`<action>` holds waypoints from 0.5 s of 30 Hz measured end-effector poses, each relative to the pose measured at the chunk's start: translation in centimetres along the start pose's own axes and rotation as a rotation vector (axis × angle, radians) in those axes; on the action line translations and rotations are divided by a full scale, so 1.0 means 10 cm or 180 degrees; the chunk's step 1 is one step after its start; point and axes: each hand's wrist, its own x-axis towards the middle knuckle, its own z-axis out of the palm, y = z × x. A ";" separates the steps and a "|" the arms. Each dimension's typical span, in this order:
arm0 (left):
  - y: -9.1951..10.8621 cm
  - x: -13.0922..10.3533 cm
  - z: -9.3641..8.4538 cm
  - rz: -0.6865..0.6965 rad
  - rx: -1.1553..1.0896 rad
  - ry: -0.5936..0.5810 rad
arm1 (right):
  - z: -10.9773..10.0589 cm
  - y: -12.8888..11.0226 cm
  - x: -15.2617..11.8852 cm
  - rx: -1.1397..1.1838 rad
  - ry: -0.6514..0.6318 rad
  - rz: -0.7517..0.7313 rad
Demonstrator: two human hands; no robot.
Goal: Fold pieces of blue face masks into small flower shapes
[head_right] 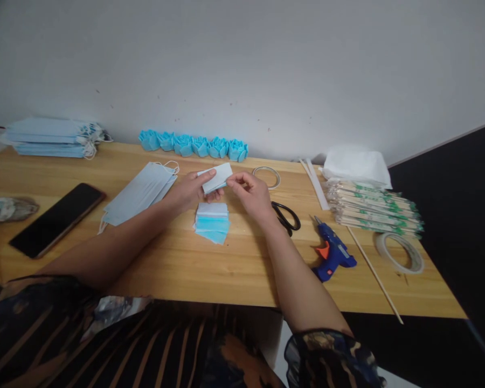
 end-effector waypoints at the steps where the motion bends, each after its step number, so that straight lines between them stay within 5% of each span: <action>1: -0.01 0.01 0.00 0.0001 -0.0032 -0.0044 | 0.00 0.01 0.00 -0.0006 0.0018 -0.0008; 15: 0.00 0.03 -0.05 -0.0167 -0.0347 0.0086 | -0.05 -0.11 0.02 0.0284 -0.0236 0.0017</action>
